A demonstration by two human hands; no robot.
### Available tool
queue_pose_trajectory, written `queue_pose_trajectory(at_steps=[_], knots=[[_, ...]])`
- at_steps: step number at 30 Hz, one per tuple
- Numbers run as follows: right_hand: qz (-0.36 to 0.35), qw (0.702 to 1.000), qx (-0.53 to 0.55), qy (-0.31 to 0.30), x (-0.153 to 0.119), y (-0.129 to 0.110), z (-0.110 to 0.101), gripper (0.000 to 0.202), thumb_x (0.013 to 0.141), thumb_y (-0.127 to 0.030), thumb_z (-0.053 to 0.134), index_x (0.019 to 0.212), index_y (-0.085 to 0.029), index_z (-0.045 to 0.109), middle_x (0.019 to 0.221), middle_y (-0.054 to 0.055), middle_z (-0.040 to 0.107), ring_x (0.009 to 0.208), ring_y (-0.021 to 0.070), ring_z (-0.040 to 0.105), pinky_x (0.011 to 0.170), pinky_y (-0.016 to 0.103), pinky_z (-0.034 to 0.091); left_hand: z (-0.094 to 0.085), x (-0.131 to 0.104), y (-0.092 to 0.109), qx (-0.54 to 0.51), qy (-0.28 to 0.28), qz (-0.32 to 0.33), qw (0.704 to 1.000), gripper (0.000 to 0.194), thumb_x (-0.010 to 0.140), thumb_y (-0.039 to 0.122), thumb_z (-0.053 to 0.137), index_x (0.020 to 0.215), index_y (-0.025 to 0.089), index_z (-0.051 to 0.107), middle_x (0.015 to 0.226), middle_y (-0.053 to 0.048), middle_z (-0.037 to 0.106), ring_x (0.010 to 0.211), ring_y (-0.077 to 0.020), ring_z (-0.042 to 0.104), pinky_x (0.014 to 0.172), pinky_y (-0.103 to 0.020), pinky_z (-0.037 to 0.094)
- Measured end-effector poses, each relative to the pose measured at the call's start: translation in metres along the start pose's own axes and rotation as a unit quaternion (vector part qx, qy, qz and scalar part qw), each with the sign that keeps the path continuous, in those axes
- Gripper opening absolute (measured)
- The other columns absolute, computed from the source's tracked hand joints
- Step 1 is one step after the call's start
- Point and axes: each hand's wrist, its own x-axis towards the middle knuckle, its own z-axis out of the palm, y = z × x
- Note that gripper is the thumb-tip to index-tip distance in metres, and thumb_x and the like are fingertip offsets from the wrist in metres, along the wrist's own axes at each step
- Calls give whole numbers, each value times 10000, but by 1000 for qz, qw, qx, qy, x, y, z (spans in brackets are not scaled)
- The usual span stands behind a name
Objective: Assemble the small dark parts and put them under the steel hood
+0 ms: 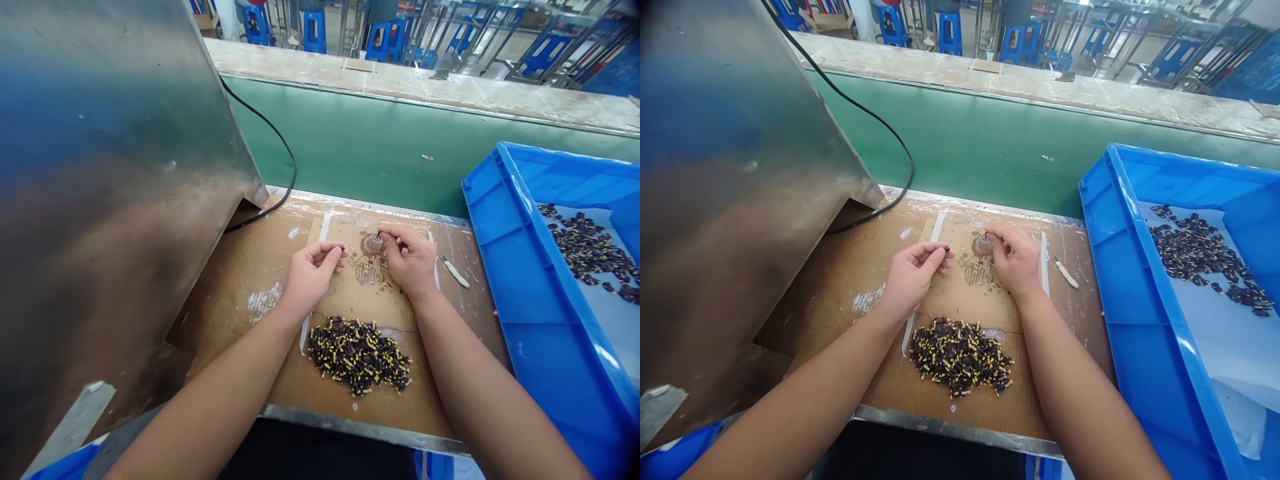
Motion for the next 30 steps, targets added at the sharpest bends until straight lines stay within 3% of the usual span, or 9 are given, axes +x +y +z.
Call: queue_pose_trajectory(at_steps=[12, 19, 30], knots=[[6, 1000, 3, 7, 0, 0, 0, 160, 976, -262, 598, 1038, -254, 746, 1007, 21, 759, 804, 181, 675, 690, 326, 528, 0, -1, 0, 4, 1, 2, 1000, 253, 855, 347, 731, 996, 137, 725, 926, -124, 736, 745, -152, 675, 672, -260, 576], [59, 997, -9, 44, -3, 0, -1, 187, 968, -302, 594, 1046, -232, 748, 940, 31, 753, 673, 159, 630, 656, 321, 523, 0, -1, 2, 12, -2, 3, 1000, 268, 855, 351, 730, 1008, 131, 722, 931, -127, 734, 757, -159, 674, 680, -269, 579], [55, 996, -34, 67, -3, 1, 0, 184, 952, -338, 618, 1017, -223, 746, 830, 19, 719, 608, 146, 562, 614, 312, 480, 0, -1, 1, 15, -6, 10, 1000, 245, 855, 341, 728, 992, 138, 729, 925, -121, 736, 741, -146, 670, 663, -245, 569]])
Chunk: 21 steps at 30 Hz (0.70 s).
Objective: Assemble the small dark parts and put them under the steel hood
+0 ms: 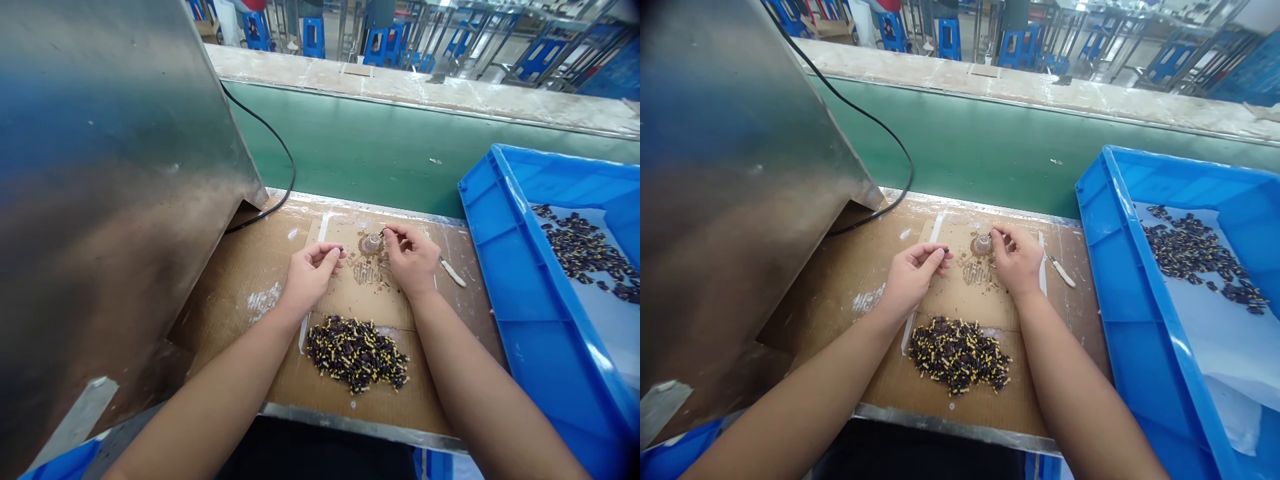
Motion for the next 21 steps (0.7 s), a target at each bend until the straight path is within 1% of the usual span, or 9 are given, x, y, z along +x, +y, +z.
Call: queue_pose_trajectory(at_steps=[5, 12, 18, 21], knots=[[-2, 1000, -18, 0, 0, 1, 0, 187, 955, -348, 614, 1015, -228, 744, 828, 19, 716, 623, 154, 581, 647, 323, 499, 0, -1, 0, 3, -2, 3, 1000, 242, 859, 344, 726, 997, 144, 731, 932, -122, 736, 745, -147, 674, 660, -246, 569], [-30, 999, -32, -1, 0, 1, -2, 181, 963, -312, 596, 1002, -222, 747, 859, 22, 731, 695, 165, 618, 696, 319, 509, 0, -1, 0, -4, 0, 0, 1000, 255, 849, 348, 742, 988, 135, 731, 917, -121, 737, 734, -147, 674, 654, -241, 568], [17, 1000, -10, 14, -1, 1, -2, 181, 932, -311, 625, 984, -198, 757, 826, 20, 728, 649, 143, 597, 665, 297, 502, 1, -2, 2, -24, 7, -10, 1000, 278, 839, 353, 762, 974, 113, 725, 915, -138, 742, 719, -150, 680, 645, -236, 564], [33, 999, 13, 19, -1, 1, -1, 196, 931, -331, 632, 995, -193, 755, 833, 22, 730, 629, 136, 586, 636, 290, 491, 0, -1, 2, -67, 18, -22, 997, 297, 805, 354, 800, 943, 104, 718, 898, -139, 742, 697, -143, 676, 624, -217, 554]])
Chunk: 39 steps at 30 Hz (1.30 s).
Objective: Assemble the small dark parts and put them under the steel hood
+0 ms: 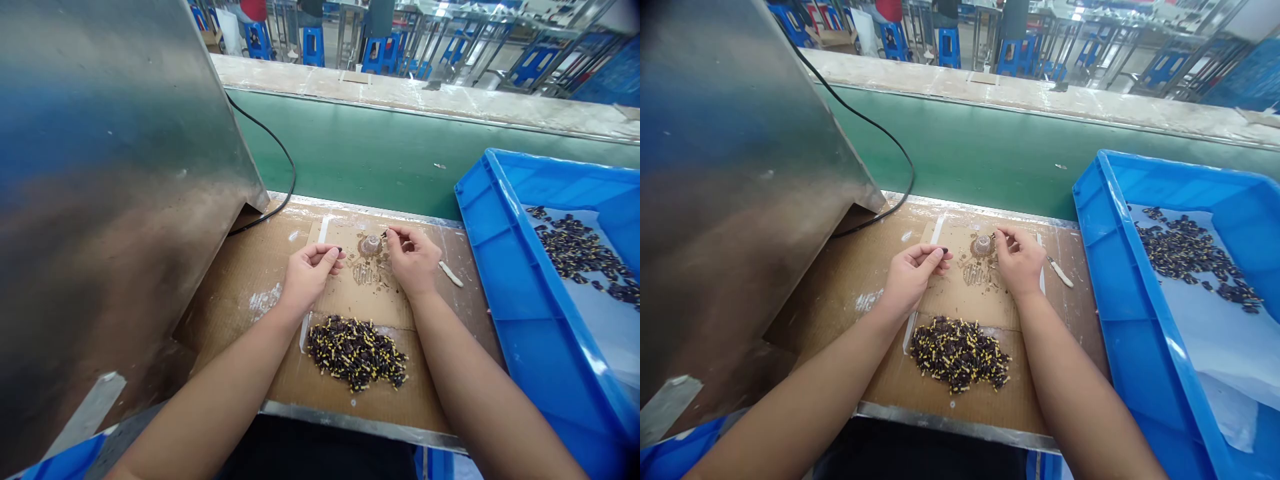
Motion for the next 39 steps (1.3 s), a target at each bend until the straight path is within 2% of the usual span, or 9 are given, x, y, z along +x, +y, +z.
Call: queue_pose_trajectory(at_steps=[5, 8, 11, 16, 19, 22, 27, 33, 39], knots=[[20, 999, 23, 16, 0, -5, -3, 176, 921, -325, 640, 956, -188, 745, 831, 25, 724, 609, 128, 573, 589, 281, 468, -1, -1, 4, -175, -13, -89, 980, 310, 705, 295, 892, 869, 113, 701, 871, -119, 739, 696, -120, 673, 605, -163, 536], [34, 998, 46, 37, 2, -18, -13, 163, 917, -328, 646, 934, -186, 724, 857, 32, 723, 670, 141, 619, 628, 288, 498, -1, -4, 9, -236, -15, -133, 963, 344, 667, 267, 922, 886, 113, 707, 857, -102, 734, 680, -104, 661, 586, -142, 527], [46, 993, 100, 35, 0, -43, -26, 126, 897, -310, 677, 911, -187, 702, 845, 30, 712, 712, 148, 648, 651, 286, 531, 0, -10, 14, -256, -15, -149, 955, 366, 647, 264, 938, 887, 109, 710, 854, -98, 732, 674, -104, 657, 584, -143, 532], [119, 968, 219, -39, -23, -88, -40, 82, 881, -258, 698, 941, -203, 713, 783, 6, 705, 649, 118, 633, 576, 230, 540, 6, -20, 17, -264, -37, -149, 952, 334, 650, 269, 942, 854, 119, 725, 853, -82, 732, 679, -90, 651, 619, -139, 545], [161, 941, 289, -72, -43, -95, -36, 135, 900, -277, 700, 1018, -227, 742, 826, 6, 736, 647, 112, 641, 606, 237, 574, 11, -25, 16, -251, -49, -139, 957, 328, 657, 284, 941, 856, 116, 742, 860, -82, 733, 680, -78, 646, 628, -127, 544], [182, 928, 317, -67, -56, -92, -30, 167, 897, -275, 717, 1058, -249, 752, 876, 9, 757, 709, 129, 681, 660, 261, 611, 14, -27, 15, -227, -49, -131, 964, 308, 672, 273, 932, 866, 111, 757, 878, -90, 737, 687, -72, 648, 653, -124, 553], [156, 951, 265, -26, -68, -86, -24, 163, 903, -237, 723, 1059, -262, 760, 972, 15, 766, 825, 158, 723, 774, 317, 641, 16, -29, 14, -217, -47, -125, 967, 216, 725, 235, 894, 874, 145, 767, 907, -80, 744, 757, -88, 677, 704, -135, 568], [94, 969, 223, -52, -80, -85, -20, 222, 938, -181, 684, 1133, -275, 736, 1071, 19, 756, 920, 171, 736, 830, 343, 641, 16, -31, 16, -205, -55, -134, 968, 203, 738, 239, 879, 870, 127, 771, 896, -71, 742, 764, -95, 675, 696, -140, 566], [30, 978, 203, -49, -74, -87, -21, 262, 931, -115, 675, 1130, -277, 729, 1101, 7, 753, 985, 166, 719, 864, 341, 626, 15, -31, 17, -181, -62, -116, 975, 192, 730, 242, 881, 855, 137, 779, 889, -68, 742, 764, -86, 663, 721, -140, 552]])
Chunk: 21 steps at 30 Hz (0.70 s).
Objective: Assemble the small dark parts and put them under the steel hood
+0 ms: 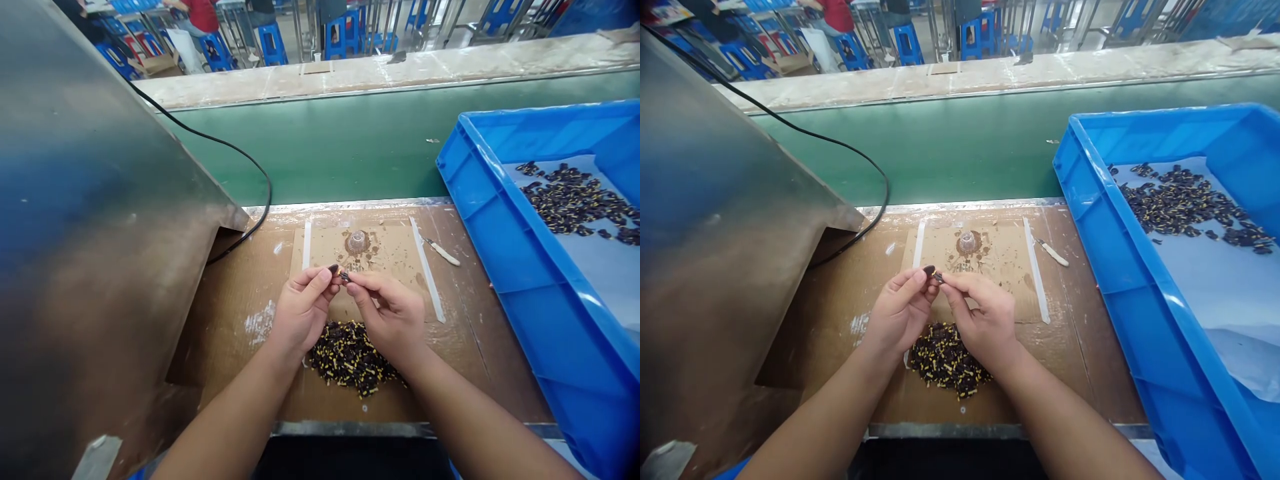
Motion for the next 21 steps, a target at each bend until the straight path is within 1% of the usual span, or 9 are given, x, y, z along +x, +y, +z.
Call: queue_pose_trajectory(at_steps=[5, 9, 15, 19, 21], knots=[[-9, 1000, -3, -5, 2, -2, -1, 272, 939, -114, 663, 1139, -287, 728, 1109, 5, 755, 998, 171, 718, 893, 366, 618, 0, 0, -1, 31, -8, 12, 999, 180, 733, 268, 876, 840, 158, 783, 891, -74, 739, 747, -89, 643, 745, -163, 542], [-4, 1000, -11, -12, 2, -2, -1, 251, 955, -148, 647, 1143, -292, 731, 1111, 11, 757, 1001, 184, 722, 897, 390, 624, 0, -1, -1, 32, -8, 12, 999, 196, 718, 270, 889, 843, 161, 783, 878, -66, 736, 748, -88, 639, 748, -164, 543], [-9, 1000, -27, -7, 3, -4, -1, 257, 946, -132, 657, 1133, -292, 735, 1107, 4, 760, 998, 176, 725, 904, 371, 621, -1, -1, -1, 48, -17, 23, 998, 164, 735, 265, 877, 838, 173, 788, 871, -63, 737, 747, -89, 638, 750, -165, 543], [-29, 999, -27, -9, 5, -5, -4, 274, 941, -99, 654, 1130, -280, 735, 1109, -1, 760, 1006, 165, 724, 917, 348, 616, 0, -1, 0, 66, -18, 42, 997, 193, 709, 265, 898, 840, 173, 790, 819, -60, 730, 732, -95, 638, 753, -174, 547], [-34, 999, -29, -12, 5, -6, -5, 278, 946, -98, 646, 1134, -282, 734, 1113, -3, 759, 1010, 165, 724, 917, 347, 618, 1, -1, -1, 71, -19, 49, 996, 205, 699, 264, 905, 843, 174, 791, 826, -61, 733, 731, -97, 639, 756, -181, 550]])
